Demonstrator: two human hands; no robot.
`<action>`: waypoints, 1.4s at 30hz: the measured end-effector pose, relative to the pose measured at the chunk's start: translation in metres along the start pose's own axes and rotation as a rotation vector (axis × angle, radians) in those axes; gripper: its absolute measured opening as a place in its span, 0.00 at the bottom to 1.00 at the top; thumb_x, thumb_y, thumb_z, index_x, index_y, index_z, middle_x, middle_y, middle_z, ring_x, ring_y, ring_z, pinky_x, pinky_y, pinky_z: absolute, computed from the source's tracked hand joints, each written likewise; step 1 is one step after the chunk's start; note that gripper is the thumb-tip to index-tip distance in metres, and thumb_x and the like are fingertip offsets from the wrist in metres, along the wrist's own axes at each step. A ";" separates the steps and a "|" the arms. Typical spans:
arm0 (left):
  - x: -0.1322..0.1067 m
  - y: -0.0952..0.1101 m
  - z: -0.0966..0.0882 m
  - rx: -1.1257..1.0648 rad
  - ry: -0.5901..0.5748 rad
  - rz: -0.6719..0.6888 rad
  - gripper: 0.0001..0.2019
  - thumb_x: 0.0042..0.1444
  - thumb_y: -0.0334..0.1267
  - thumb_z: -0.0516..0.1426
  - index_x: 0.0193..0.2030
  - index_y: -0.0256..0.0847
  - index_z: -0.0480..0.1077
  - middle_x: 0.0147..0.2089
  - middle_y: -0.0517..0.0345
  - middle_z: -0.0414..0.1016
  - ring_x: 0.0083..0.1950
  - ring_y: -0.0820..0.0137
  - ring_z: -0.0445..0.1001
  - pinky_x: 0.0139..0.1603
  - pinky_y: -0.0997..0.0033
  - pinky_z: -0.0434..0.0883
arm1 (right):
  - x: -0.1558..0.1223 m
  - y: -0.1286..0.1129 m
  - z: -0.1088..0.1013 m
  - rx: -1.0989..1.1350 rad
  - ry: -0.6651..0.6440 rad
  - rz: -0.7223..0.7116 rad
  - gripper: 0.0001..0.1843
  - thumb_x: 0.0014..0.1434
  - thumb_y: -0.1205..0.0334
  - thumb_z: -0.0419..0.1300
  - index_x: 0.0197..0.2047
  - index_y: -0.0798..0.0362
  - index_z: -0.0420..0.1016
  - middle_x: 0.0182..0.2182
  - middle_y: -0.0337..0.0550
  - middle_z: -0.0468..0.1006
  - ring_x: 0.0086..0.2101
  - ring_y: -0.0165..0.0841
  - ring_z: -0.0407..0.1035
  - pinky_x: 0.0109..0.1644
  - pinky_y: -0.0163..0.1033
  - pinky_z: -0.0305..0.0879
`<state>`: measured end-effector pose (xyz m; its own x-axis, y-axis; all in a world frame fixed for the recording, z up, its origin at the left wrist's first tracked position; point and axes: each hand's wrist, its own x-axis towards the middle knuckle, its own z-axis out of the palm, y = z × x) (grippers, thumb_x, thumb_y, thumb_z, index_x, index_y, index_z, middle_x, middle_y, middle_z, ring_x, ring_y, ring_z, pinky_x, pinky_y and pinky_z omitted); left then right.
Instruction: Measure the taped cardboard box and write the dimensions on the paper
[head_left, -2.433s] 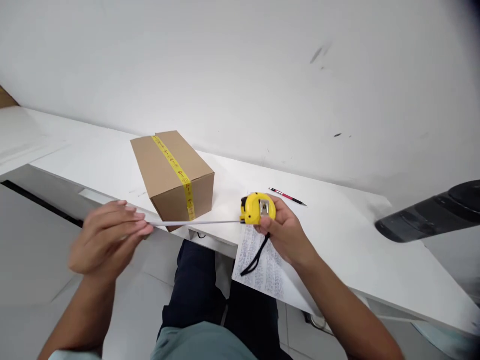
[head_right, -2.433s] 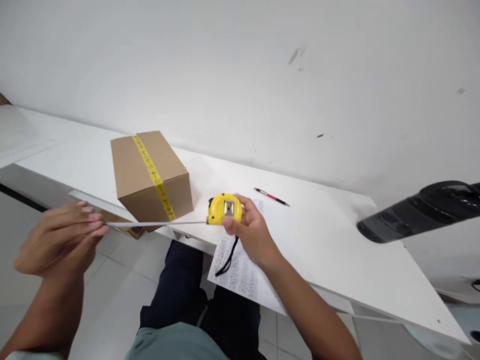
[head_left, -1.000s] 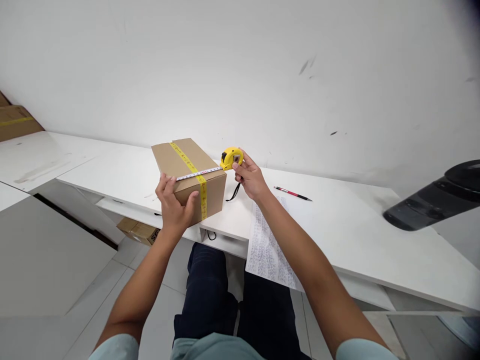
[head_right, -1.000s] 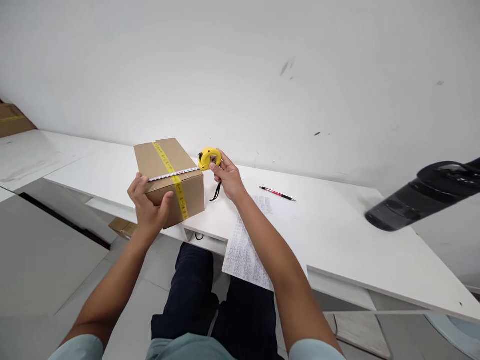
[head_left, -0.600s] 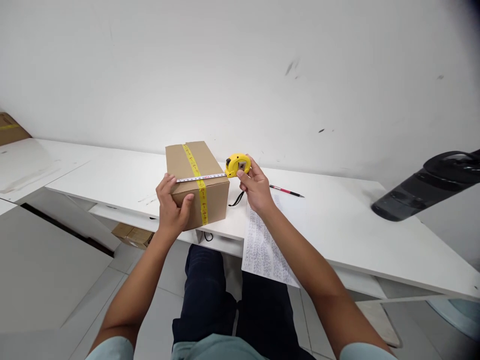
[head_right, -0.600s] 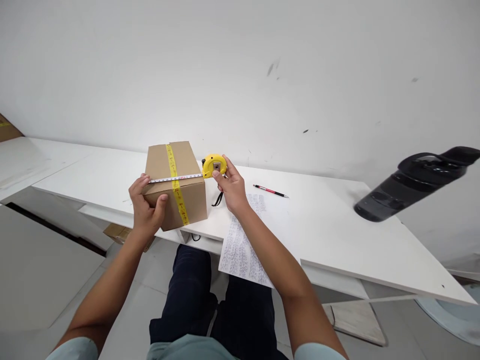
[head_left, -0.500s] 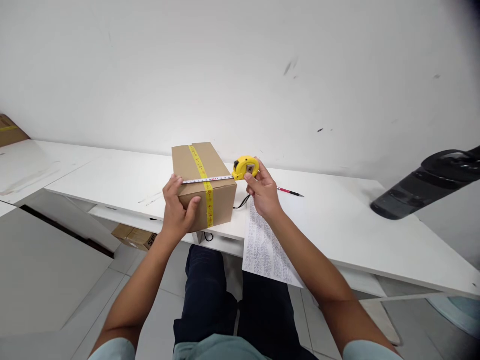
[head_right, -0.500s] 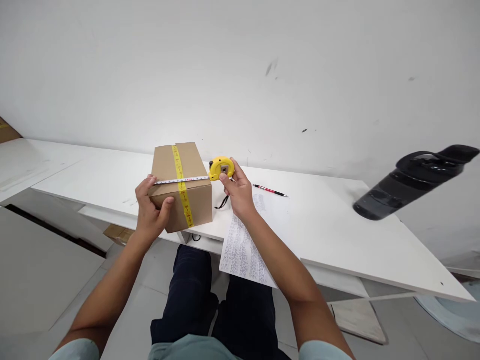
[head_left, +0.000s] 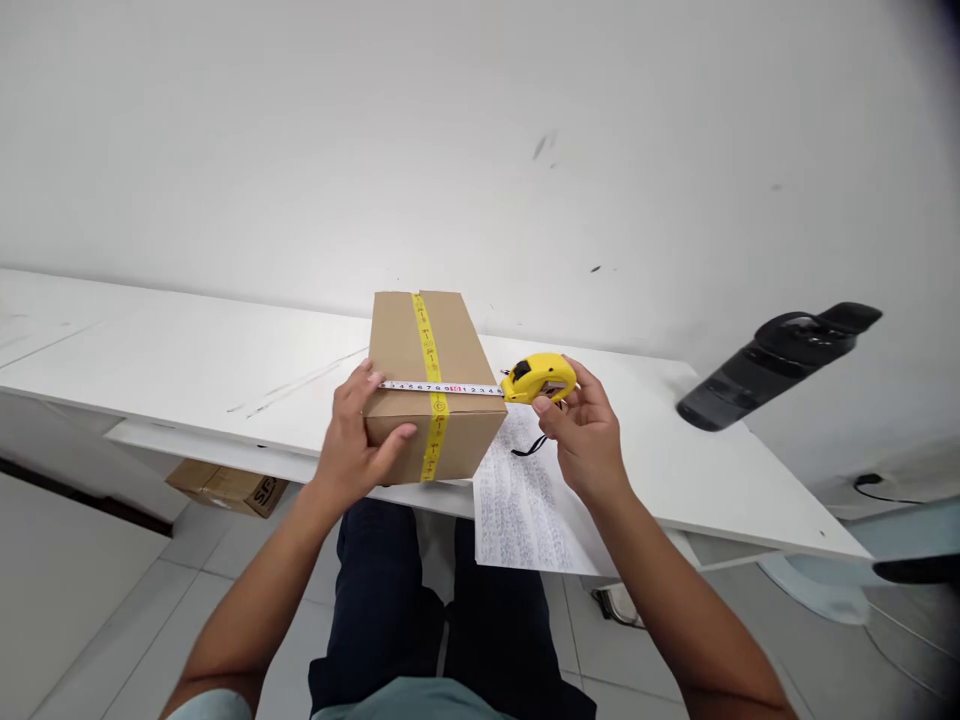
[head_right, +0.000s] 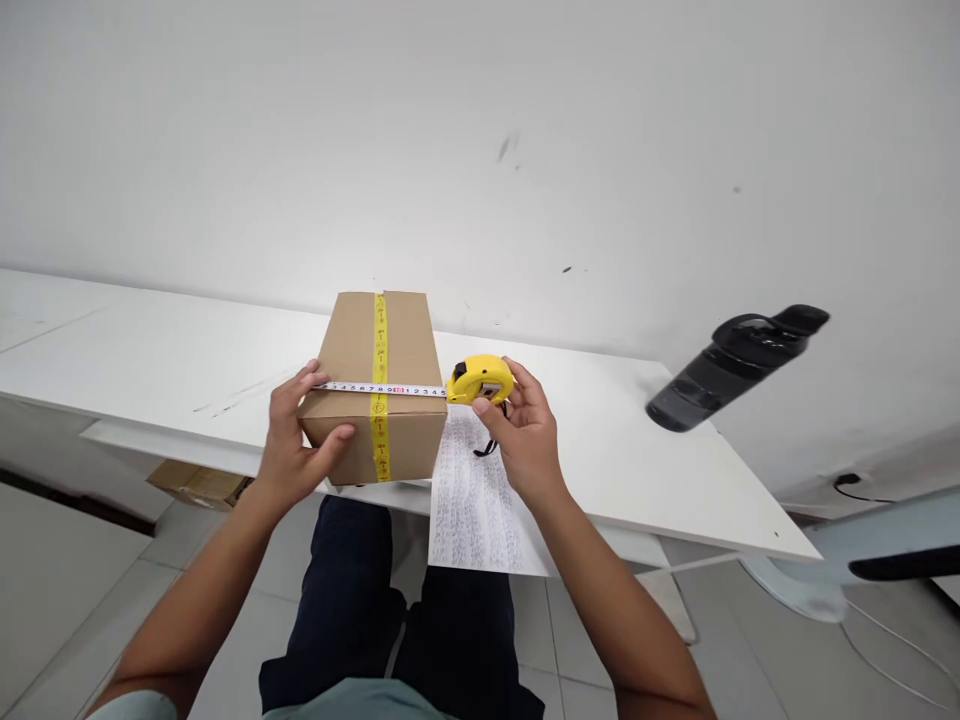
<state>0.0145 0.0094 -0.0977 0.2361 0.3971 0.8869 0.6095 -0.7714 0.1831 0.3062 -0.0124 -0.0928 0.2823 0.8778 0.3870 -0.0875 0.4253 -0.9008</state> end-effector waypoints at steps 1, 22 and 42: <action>0.003 -0.004 -0.005 0.000 -0.037 0.001 0.34 0.64 0.45 0.63 0.72 0.51 0.54 0.66 0.44 0.69 0.72 0.53 0.67 0.69 0.42 0.71 | -0.001 -0.002 -0.003 -0.009 -0.013 -0.007 0.37 0.52 0.53 0.76 0.64 0.38 0.72 0.49 0.42 0.79 0.40 0.34 0.73 0.36 0.38 0.73; 0.009 0.086 -0.020 -0.111 0.045 0.564 0.14 0.54 0.31 0.70 0.37 0.47 0.69 0.37 0.69 0.83 0.41 0.76 0.81 0.55 0.66 0.81 | -0.078 -0.042 -0.008 0.078 -0.417 -0.012 0.25 0.52 0.61 0.78 0.52 0.37 0.78 0.40 0.38 0.83 0.35 0.32 0.76 0.34 0.34 0.75; 0.022 0.077 0.080 0.334 0.161 0.144 0.26 0.58 0.34 0.64 0.63 0.48 0.66 0.50 0.54 0.81 0.53 0.60 0.76 0.76 0.46 0.46 | 0.002 0.088 -0.092 -0.231 0.281 0.309 0.31 0.41 0.49 0.78 0.45 0.52 0.75 0.40 0.40 0.79 0.39 0.34 0.71 0.41 0.39 0.68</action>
<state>0.1273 -0.0018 -0.0976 0.2312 0.1932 0.9535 0.7976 -0.5989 -0.0721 0.3871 0.0063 -0.1900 0.5266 0.8484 0.0541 -0.0029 0.0654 -0.9979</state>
